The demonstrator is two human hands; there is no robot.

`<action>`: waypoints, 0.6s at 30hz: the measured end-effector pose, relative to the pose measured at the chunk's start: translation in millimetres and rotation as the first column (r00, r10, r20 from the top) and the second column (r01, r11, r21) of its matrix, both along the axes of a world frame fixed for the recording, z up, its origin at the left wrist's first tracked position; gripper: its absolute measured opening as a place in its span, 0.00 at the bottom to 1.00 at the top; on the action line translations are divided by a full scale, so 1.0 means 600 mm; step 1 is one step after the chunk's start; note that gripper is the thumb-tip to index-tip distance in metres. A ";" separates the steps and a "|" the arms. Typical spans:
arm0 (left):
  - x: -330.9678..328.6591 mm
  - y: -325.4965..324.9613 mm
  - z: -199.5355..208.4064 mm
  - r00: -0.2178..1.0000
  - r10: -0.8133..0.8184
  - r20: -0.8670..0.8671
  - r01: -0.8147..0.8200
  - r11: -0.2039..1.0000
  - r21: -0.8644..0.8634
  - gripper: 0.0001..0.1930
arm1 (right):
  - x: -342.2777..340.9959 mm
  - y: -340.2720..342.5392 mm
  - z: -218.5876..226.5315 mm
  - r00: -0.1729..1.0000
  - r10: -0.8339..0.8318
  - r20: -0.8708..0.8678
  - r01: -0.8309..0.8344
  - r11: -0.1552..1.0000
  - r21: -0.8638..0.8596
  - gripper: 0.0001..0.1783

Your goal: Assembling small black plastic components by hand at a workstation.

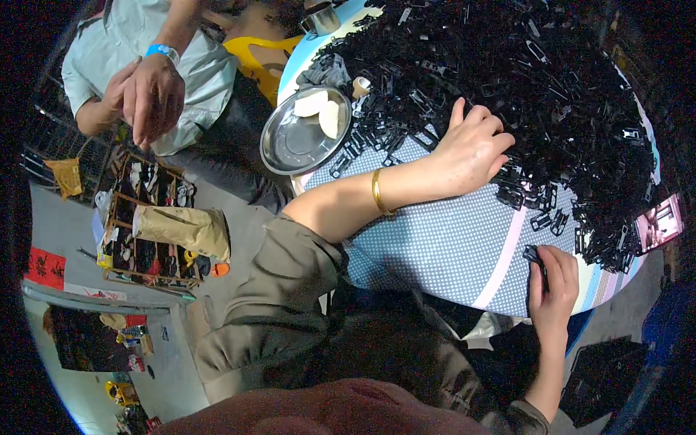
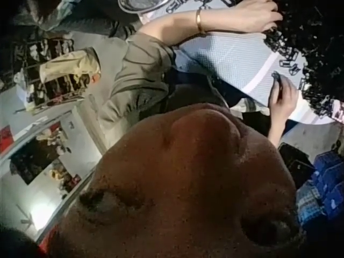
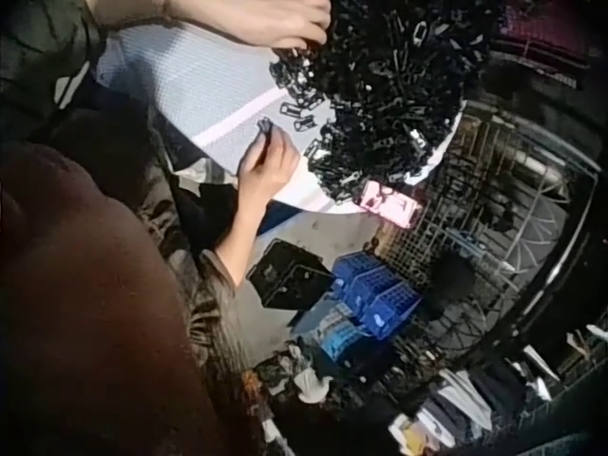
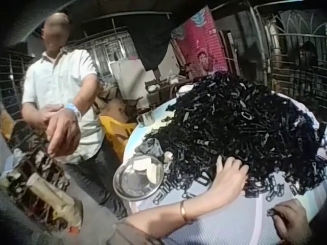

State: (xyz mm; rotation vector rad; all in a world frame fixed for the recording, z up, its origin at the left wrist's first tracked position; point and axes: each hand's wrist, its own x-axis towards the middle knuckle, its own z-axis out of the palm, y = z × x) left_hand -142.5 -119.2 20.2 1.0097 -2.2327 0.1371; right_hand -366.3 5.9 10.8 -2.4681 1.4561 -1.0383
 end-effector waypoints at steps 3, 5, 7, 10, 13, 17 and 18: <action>0.001 0.001 0.002 1.000 -0.011 -0.003 0.011 1.000 -0.006 0.11 | 0.001 0.001 0.002 1.000 -0.004 0.004 0.004 1.000 0.011 0.12; -0.001 0.001 0.003 1.000 -0.013 0.004 0.013 1.000 0.019 0.11 | 0.002 -0.002 0.002 1.000 -0.007 0.012 0.007 1.000 0.004 0.12; -0.001 0.002 0.004 1.000 -0.019 0.010 0.019 1.000 0.019 0.11 | 0.000 0.000 0.003 1.000 -0.010 0.006 0.010 1.000 0.014 0.12; -0.003 0.003 0.004 0.999 -0.038 0.009 0.038 0.999 0.021 0.11 | -0.003 0.003 0.003 1.000 -0.007 0.026 0.007 1.000 0.016 0.12; -0.001 0.005 0.003 0.999 -0.039 0.016 0.038 0.999 0.031 0.11 | -0.005 0.004 0.001 1.000 -0.002 0.011 0.002 1.000 0.015 0.12; 0.001 0.011 0.012 0.998 -0.061 -0.010 0.062 0.997 0.049 0.12 | -0.001 0.003 0.008 1.000 0.009 0.024 -0.009 1.000 0.009 0.12; 0.002 0.012 0.010 0.998 -0.061 0.010 0.060 0.997 0.052 0.12 | 0.000 0.003 0.008 0.999 0.020 0.038 -0.020 1.000 0.006 0.12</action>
